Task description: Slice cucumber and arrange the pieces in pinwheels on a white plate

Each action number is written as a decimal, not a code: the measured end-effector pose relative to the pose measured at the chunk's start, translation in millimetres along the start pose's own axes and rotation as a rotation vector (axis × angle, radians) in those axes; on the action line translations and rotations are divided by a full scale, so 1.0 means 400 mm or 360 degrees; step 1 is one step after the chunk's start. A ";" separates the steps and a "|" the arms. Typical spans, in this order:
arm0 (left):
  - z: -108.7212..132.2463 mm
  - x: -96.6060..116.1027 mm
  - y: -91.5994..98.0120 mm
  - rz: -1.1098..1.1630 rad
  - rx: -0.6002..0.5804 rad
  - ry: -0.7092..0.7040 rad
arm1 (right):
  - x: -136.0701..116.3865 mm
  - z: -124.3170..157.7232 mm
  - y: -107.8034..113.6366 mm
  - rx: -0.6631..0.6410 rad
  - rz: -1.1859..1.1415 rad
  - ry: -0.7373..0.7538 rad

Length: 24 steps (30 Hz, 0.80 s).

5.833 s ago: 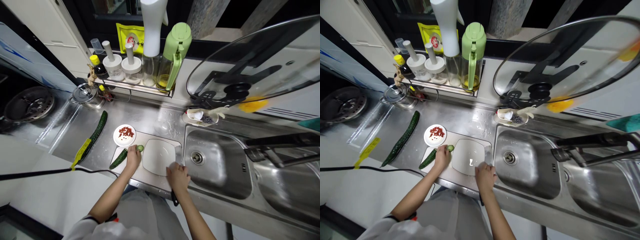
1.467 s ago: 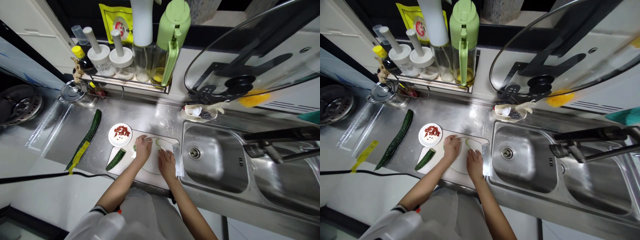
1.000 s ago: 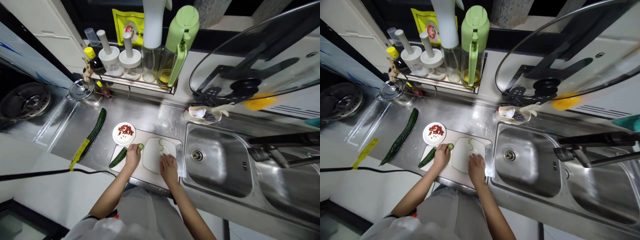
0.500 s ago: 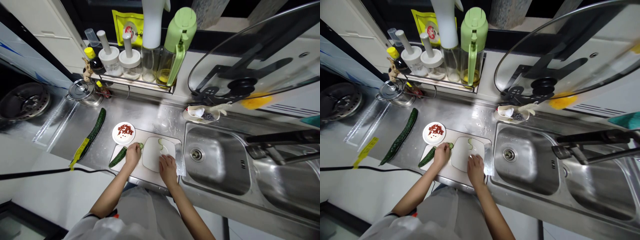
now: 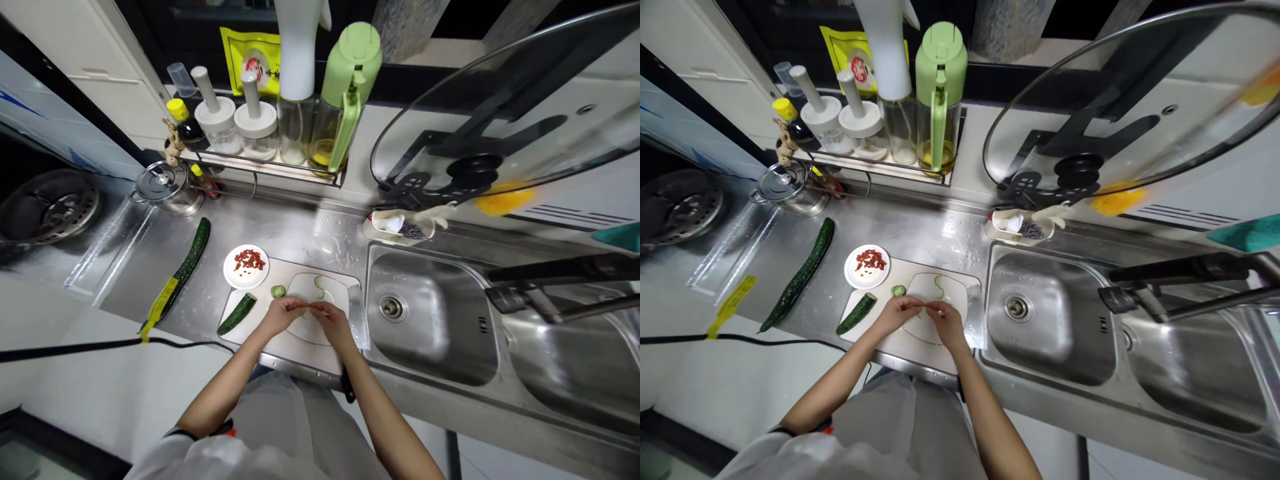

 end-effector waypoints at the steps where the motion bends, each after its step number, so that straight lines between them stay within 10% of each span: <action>1: -0.002 -0.004 -0.008 0.0052 -0.0017 0.0018 | 0.001 -0.001 -0.002 -0.0042 -0.0045 -0.0036; 14: 0.056 -0.161 -0.114 0.0770 -0.0130 0.1097 | -0.039 0.020 0.036 -0.0111 0.0056 0.0037; 24: 0.012 -0.147 -0.122 0.0983 -0.0110 0.0983 | -0.022 0.014 0.044 -0.0206 0.0225 0.0090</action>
Point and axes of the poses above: each hand's wrist, its own z-axis away from the middle knuckle, its own y-axis out of the back of the hand, x = y × z, the point moved 10 cm from there along -z, towards the middle knuckle, and after that the axes turned 8 degrees about -y, right-handed, at the moved point
